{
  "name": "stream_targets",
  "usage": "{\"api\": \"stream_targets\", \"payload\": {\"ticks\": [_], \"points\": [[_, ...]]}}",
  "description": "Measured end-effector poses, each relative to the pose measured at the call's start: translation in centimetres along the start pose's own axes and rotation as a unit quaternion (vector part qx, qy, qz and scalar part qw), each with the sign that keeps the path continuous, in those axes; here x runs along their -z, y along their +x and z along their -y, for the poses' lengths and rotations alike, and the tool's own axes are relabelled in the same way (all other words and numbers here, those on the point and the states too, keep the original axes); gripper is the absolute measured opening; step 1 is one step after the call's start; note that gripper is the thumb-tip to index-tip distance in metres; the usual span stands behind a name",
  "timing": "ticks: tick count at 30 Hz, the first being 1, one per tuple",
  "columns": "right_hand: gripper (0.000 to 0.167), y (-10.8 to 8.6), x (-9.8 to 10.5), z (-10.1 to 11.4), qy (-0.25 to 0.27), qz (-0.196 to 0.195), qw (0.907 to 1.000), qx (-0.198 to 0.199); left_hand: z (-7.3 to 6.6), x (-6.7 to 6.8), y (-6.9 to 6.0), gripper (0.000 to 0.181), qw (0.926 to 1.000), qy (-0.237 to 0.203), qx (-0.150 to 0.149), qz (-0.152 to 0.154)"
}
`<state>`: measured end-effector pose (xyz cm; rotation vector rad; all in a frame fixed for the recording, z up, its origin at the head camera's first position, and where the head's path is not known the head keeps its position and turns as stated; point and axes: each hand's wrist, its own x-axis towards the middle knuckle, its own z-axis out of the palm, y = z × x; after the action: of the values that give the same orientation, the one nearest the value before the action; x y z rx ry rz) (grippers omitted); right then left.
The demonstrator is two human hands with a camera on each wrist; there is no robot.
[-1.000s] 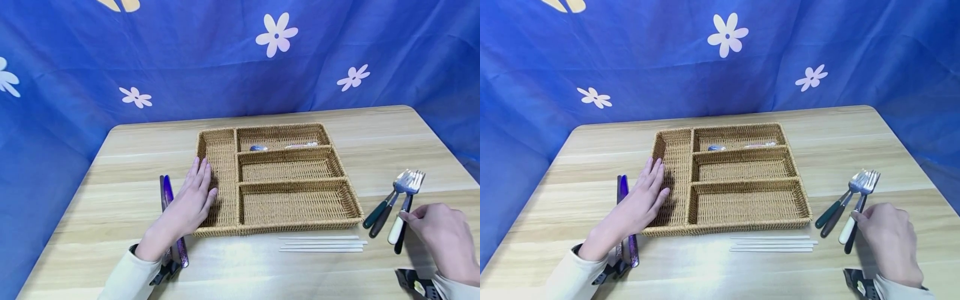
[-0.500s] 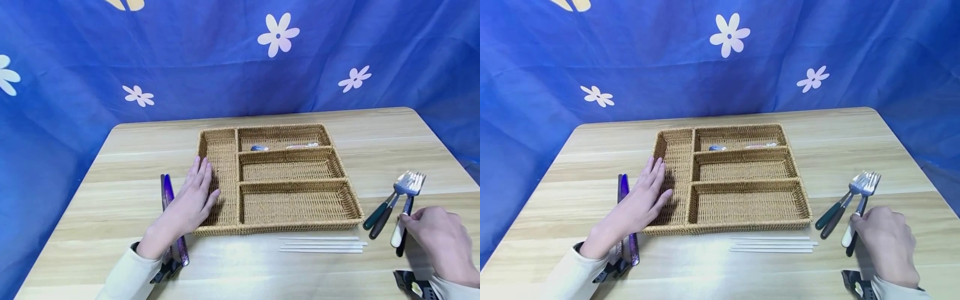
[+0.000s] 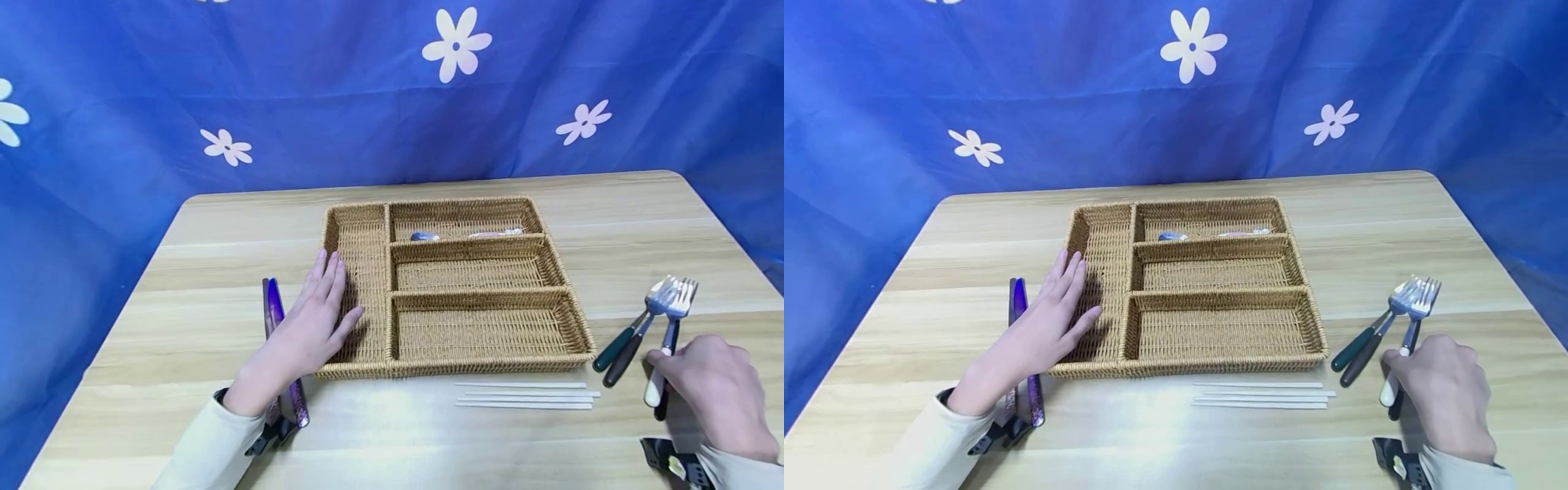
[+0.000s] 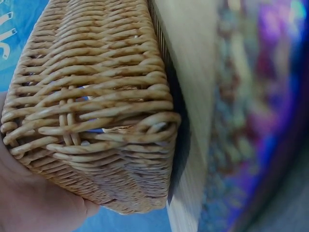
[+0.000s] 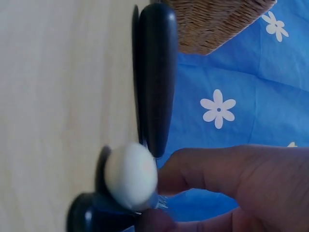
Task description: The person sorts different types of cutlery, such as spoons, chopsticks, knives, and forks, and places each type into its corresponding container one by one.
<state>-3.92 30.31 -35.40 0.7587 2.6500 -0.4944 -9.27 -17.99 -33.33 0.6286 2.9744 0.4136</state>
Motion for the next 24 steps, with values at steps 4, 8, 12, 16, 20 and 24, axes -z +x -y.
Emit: {"api": "stream_targets", "payload": {"ticks": [4,8,12,16,20,24], "points": [[0.049,-0.1,0.1,0.0,0.009,-0.015,0.9998,0.01,-0.1,0.2,0.3,0.076,1.0,0.003,-0.002,-0.001],[0.05,-0.4,0.2,-0.2,0.021,-0.039,0.9982,0.039,-0.1,0.3,0.3,0.077,1.0,0.003,-0.004,-0.003],[0.051,-0.4,0.2,-0.6,0.022,-0.06,0.9962,0.059,-0.1,0.2,0.3,0.077,1.0,0.003,-0.007,-0.007],[0.05,-0.7,0.3,-0.7,0.019,-0.084,0.9938,0.07,0.0,0.1,0.3,0.078,0.9999,0.003,-0.007,-0.007],[0.046,-1.1,0.5,-0.4,0.02,-0.124,0.9896,0.069,-0.1,0.0,0.3,0.078,1.0,0.0,-0.004,-0.004],[0.037,-1.3,0.9,0.4,0.016,-0.169,0.9826,0.076,0.0,0.0,0.3,0.079,1.0,0.0,-0.002,-0.001]]}}
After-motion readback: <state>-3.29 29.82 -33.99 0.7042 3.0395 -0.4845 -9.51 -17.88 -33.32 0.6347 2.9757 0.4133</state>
